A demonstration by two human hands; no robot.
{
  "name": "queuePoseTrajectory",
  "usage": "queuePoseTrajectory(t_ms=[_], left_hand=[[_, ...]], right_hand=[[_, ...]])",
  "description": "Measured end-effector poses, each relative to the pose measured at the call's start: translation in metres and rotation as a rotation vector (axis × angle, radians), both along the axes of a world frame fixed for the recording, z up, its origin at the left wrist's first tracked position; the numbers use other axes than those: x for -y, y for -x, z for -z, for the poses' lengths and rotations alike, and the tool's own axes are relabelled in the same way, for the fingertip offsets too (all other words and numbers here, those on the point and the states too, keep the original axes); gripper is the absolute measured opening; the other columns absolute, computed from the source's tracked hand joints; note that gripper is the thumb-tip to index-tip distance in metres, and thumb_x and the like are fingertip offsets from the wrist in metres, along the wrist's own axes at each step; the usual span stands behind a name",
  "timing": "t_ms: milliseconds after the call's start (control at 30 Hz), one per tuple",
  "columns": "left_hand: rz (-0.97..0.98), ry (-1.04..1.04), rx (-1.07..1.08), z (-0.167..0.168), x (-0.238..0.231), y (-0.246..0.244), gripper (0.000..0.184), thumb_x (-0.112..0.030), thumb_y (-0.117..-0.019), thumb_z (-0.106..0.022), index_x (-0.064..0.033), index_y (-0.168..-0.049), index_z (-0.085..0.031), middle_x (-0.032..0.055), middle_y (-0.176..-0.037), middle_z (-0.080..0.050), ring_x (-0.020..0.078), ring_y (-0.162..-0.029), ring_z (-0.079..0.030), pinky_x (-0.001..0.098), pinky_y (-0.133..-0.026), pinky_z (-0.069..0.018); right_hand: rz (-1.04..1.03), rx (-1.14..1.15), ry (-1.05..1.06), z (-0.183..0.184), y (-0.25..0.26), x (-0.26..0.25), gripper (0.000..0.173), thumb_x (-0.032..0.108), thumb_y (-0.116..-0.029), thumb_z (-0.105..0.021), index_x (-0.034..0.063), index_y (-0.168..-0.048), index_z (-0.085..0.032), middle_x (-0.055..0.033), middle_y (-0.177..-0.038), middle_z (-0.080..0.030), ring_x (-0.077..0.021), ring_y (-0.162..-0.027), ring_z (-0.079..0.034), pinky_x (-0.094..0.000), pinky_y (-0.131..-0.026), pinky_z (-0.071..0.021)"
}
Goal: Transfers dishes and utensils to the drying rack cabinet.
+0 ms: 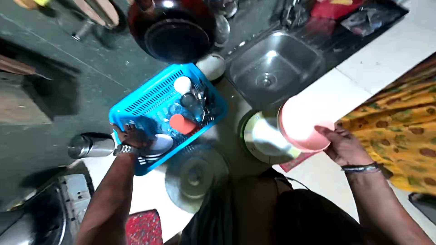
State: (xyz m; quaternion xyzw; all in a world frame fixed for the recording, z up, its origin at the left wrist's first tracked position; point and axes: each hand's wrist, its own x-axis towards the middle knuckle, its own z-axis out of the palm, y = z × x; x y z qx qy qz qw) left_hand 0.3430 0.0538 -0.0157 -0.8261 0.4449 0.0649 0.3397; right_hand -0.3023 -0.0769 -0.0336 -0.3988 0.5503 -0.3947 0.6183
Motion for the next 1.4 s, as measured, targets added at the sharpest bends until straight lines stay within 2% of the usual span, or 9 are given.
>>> queuePoseTrajectory(t_ms=[133, 267, 400, 533, 733, 900, 967, 1233, 1400], left_hand=[[-0.039, 0.014, -0.095, 0.001, -0.002, 0.016, 0.058, -0.043, -0.0832, -0.082, 0.0001, -0.120, -0.069, 0.0284, -0.132, -0.062, 0.0517, -0.136, -0.045, 0.0821, -0.114, -0.0057], [-0.048, -0.034, -0.123, 0.026, -0.008, 0.007, 0.072, -0.071, -0.0862, -0.066, -0.0070, -0.117, -0.074, 0.0211, -0.139, -0.062, 0.0491, -0.145, -0.036, 0.0827, -0.114, 0.0016], [-0.087, -0.104, -0.130, 0.028, -0.005, 0.010, 0.071, -0.073, -0.0908, -0.057, -0.0085, -0.116, -0.074, 0.0169, -0.141, -0.062, 0.0434, -0.148, -0.036, 0.0793, -0.117, 0.0040], [-0.113, -0.003, -0.325, -0.006, -0.010, 0.006, 0.055, -0.052, -0.1008, -0.059, 0.0005, -0.099, -0.074, 0.0253, -0.115, -0.070, 0.0457, -0.123, -0.058, 0.0766, -0.115, -0.0191], [-0.108, 0.548, -0.532, -0.090, -0.075, 0.016, 0.052, -0.047, -0.1057, -0.052, 0.0030, -0.112, -0.067, 0.0308, -0.103, -0.067, 0.0488, -0.099, -0.065, 0.0749, -0.087, -0.0466], [-0.234, 1.021, -0.582, -0.127, -0.097, 0.083, 0.043, -0.053, -0.1047, -0.050, -0.0120, -0.115, -0.060, -0.0037, -0.079, -0.054, 0.0014, -0.057, -0.048, 0.0254, -0.055, -0.0469], [-0.165, 1.114, -0.680, -0.132, -0.076, 0.159, 0.034, -0.034, -0.1084, -0.050, -0.0027, -0.116, -0.059, 0.0006, -0.082, -0.055, 0.0014, -0.059, -0.047, 0.0245, -0.057, -0.0461], [-0.060, 0.810, -1.247, 0.015, 0.058, 0.347, 0.035, -0.029, -0.1081, -0.050, -0.0002, -0.121, -0.065, 0.0164, -0.100, -0.071, 0.0278, -0.091, -0.070, 0.0488, -0.084, -0.0588], [0.015, 0.756, -1.302, 0.023, 0.053, 0.347, 0.036, -0.032, -0.1059, -0.055, -0.0043, -0.123, -0.069, 0.0124, -0.108, -0.074, 0.0233, -0.098, -0.072, 0.0458, -0.091, -0.0580]], right_hand=[[0.149, 0.079, -0.026, 0.012, 0.028, -0.001, 0.018, 0.017, -0.1022, -0.058, 0.0127, -0.119, -0.061, -0.0004, -0.091, -0.073, -0.0118, -0.072, -0.071, -0.0314, -0.064, -0.0630], [0.217, 0.104, -0.042, 0.019, 0.043, -0.006, 0.019, 0.015, -0.1038, -0.054, 0.0114, -0.122, -0.059, -0.0030, -0.091, -0.072, -0.0138, -0.066, -0.070, -0.0312, -0.056, -0.0613], [0.242, 0.122, -0.063, 0.019, 0.044, -0.013, 0.017, 0.014, -0.1043, -0.054, 0.0114, -0.120, -0.059, -0.0024, -0.091, -0.072, -0.0138, -0.068, -0.071, -0.0317, -0.057, -0.0623], [0.240, 0.158, -0.064, 0.023, 0.041, -0.015, 0.014, 0.013, -0.1044, -0.053, 0.0096, -0.116, -0.060, -0.0037, -0.086, -0.072, -0.0140, -0.063, -0.070, -0.0310, -0.054, -0.0617], [0.265, 0.184, -0.083, 0.020, 0.042, -0.011, 0.020, 0.016, -0.1022, -0.059, 0.0121, -0.122, -0.060, -0.0048, -0.094, -0.072, -0.0144, -0.067, -0.069, -0.0314, -0.056, -0.0608], [0.287, 0.198, -0.055, 0.011, 0.049, -0.007, 0.023, 0.020, -0.1060, -0.053, 0.0099, -0.125, -0.061, -0.0077, -0.096, -0.073, -0.0165, -0.066, -0.070, -0.0325, -0.055, -0.0608], [0.279, 0.185, -0.031, 0.003, 0.050, -0.007, 0.023, 0.020, -0.1082, -0.046, 0.0090, -0.124, -0.058, -0.0075, -0.094, -0.073, -0.0166, -0.065, -0.070, -0.0320, -0.054, -0.0610], [0.058, -0.057, 0.163, -0.043, 0.006, -0.021, 0.021, 0.013, -0.1061, -0.044, 0.0100, -0.124, -0.055, 0.0043, -0.099, -0.074, -0.0103, -0.082, -0.074, -0.0306, -0.070, -0.0653], [-0.095, -0.223, 0.135, -0.029, -0.016, -0.030, 0.023, 0.018, -0.1021, -0.057, 0.0073, -0.122, -0.063, -0.0007, -0.097, -0.074, -0.0109, -0.076, -0.073, -0.0286, -0.061, -0.0630]])
